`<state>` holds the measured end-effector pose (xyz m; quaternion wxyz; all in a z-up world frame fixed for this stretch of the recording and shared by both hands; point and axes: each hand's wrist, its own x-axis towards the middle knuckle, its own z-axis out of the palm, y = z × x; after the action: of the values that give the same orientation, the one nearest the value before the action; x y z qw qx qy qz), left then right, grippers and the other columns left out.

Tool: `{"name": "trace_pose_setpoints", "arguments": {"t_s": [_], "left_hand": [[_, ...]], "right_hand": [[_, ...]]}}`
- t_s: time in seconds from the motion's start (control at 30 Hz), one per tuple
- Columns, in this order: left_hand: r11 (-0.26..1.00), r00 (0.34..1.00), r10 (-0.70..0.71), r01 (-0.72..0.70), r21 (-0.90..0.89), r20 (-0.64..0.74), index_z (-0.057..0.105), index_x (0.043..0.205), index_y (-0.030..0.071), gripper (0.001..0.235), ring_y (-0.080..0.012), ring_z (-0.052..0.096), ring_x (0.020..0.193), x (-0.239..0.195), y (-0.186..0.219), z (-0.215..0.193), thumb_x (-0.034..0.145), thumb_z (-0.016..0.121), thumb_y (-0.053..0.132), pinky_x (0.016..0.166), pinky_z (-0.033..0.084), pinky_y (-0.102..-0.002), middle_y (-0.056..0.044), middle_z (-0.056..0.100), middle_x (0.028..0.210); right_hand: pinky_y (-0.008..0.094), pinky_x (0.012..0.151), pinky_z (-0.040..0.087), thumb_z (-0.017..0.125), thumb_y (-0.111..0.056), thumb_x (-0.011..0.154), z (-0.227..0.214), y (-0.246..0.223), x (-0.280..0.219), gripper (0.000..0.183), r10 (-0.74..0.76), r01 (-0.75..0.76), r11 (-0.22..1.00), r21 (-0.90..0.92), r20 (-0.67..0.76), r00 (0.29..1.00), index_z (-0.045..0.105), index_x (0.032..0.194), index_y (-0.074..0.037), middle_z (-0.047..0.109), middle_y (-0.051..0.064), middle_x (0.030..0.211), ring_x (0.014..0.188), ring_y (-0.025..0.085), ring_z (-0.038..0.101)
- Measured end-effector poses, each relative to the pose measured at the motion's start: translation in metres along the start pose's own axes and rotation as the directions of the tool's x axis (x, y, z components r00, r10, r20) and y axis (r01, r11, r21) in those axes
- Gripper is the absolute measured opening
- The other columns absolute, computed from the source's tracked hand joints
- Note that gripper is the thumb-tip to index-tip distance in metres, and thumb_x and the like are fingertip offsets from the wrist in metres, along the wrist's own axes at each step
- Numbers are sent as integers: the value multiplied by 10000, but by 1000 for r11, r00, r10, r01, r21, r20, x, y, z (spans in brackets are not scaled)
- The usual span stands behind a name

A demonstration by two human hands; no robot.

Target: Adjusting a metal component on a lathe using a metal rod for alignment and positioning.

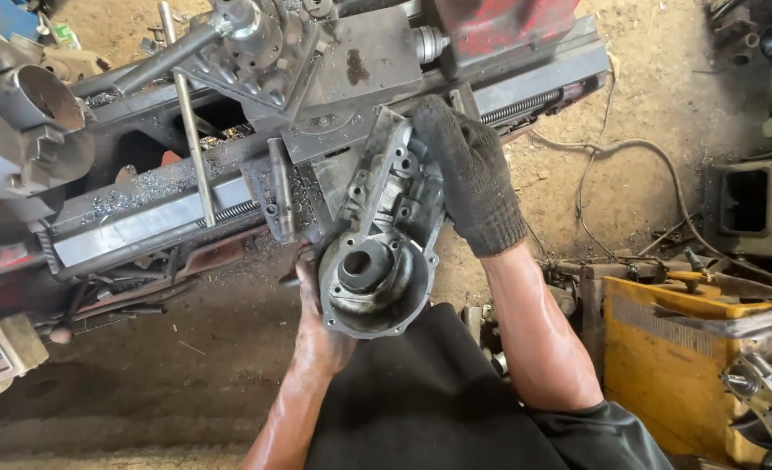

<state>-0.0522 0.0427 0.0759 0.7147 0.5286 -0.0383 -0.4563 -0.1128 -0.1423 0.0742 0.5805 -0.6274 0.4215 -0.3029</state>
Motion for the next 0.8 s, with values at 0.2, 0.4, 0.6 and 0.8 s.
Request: {"name": "trace_pose_setpoints", "arguments": {"t_s": [0.2,0.4,0.6,0.8], "left_hand": [[995,981,71,-56,-86,180,562,1422,-14,668,-268,577,1301,12,-54,-70,1017,440,504,1136,438,-485,-226,640,1388],[860,972,-152,41,508,178,473,1472,57,1004,-294,689,1243,19,9,-49,670,743,599,1085,554,-450,-174,629,1434],[992,993,-52,39,118,106,446,1486,10,866,-350,707,1182,24,-13,-48,736,795,264,1062,588,-488,-210,703,1278],[871,893,375,-432,236,250,579,1338,15,685,-341,631,1172,31,-6,-19,879,710,506,1052,463,-535,-229,691,1178]], "right_hand": [[395,789,542,553,-521,989,3,-16,-4,527,-64,69,996,-56,80,995,742,1112,-44,725,125,913,872,225,668],[268,725,548,523,-492,996,5,-41,-8,494,-147,167,980,-105,169,975,728,1138,-65,738,17,949,869,113,669],[617,1227,394,495,-501,1017,-5,-58,-30,635,-147,87,976,200,306,941,402,1469,-65,479,223,1537,1507,377,429],[443,1327,332,330,189,1024,-22,67,-74,631,-692,758,377,-532,383,612,172,1610,18,339,256,1626,1552,355,356]]}}
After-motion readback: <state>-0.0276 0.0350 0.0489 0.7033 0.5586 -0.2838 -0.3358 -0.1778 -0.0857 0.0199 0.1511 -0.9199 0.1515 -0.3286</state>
